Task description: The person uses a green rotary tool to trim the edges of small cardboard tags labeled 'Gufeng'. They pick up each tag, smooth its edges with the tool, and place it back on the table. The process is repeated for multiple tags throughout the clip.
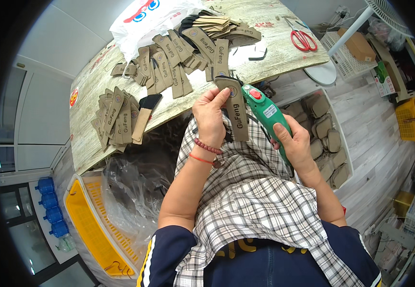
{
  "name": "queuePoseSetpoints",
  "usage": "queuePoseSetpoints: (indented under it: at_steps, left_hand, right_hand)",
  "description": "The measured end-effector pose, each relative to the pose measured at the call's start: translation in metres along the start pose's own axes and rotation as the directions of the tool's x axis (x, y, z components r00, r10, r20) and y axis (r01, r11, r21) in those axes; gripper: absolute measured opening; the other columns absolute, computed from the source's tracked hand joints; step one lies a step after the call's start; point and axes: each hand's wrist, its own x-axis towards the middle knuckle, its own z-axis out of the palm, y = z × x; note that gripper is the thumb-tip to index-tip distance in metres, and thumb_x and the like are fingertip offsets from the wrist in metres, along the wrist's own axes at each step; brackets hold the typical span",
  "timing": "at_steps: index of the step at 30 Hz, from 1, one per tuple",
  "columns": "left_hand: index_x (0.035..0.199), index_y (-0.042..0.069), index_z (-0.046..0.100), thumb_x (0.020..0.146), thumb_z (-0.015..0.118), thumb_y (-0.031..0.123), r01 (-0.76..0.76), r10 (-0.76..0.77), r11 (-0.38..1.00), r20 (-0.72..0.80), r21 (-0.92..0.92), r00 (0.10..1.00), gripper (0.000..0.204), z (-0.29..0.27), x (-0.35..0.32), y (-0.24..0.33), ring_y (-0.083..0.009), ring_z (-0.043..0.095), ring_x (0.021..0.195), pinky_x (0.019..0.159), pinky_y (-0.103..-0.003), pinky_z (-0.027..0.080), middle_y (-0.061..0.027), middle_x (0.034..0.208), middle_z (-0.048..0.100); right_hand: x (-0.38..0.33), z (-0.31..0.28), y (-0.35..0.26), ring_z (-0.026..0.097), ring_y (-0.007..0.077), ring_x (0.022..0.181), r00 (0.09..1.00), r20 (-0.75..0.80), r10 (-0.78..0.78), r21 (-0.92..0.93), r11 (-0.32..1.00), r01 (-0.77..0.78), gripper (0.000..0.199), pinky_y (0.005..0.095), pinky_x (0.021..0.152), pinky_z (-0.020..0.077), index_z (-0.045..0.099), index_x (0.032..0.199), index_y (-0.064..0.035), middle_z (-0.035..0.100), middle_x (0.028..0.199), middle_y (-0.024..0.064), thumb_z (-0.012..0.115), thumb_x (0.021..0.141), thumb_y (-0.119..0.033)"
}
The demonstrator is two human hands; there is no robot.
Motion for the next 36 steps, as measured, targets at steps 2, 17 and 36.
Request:
queuePoseSetpoints:
  at_steps: [2, 17, 36]
  left_hand:
    - [0.091, -0.002, 0.069, 0.086, 0.065, 0.003, -0.027, 0.027, 0.998, 0.001, 0.051, 1.0, 0.007, -0.002, 0.0, 0.005, -0.0074, 0.06, 0.068, 0.063, -0.021, 0.047, -0.0039, 0.082, 0.069]
    - [0.096, -0.003, 0.07, 0.088, 0.064, 0.006, -0.164, 0.116, 0.916, 0.151, 0.366, 0.982, 0.013, -0.018, 0.011, 0.016, -0.0065, 0.06, 0.07, 0.065, -0.02, 0.049, -0.0025, 0.082, 0.068]
    - [0.097, 0.001, 0.07, 0.089, 0.063, 0.011, -0.22, 0.237, 0.706, 0.069, 0.673, 0.969, 0.014, -0.146, 0.069, 0.152, -0.0072, 0.06, 0.074, 0.07, -0.022, 0.049, -0.0009, 0.085, 0.067]
  right_hand:
    - [0.0, -0.002, 0.001, 0.051, 0.0054, 0.055, 1.0, 0.01, 0.005, -0.005, 1.0, -0.005, 0.042, 0.021, 0.05, 0.0427, 0.061, 0.111, 0.0007, 0.057, 0.069, 0.0009, 0.062, 0.092, -0.036]
    - [0.001, -0.005, 0.001, 0.052, 0.0062, 0.056, 0.998, 0.066, -0.022, -0.009, 1.0, 0.023, 0.042, 0.0221, 0.051, 0.0433, 0.062, 0.109, 0.0004, 0.057, 0.069, 0.001, 0.062, 0.092, -0.038]
    - [0.003, -0.019, 0.01, 0.052, 0.006, 0.058, 0.999, 0.04, 0.029, 0.025, 0.999, -0.03, 0.04, 0.0226, 0.052, 0.0438, 0.06, 0.113, 0.0013, 0.058, 0.072, 0.002, 0.061, 0.093, -0.033]
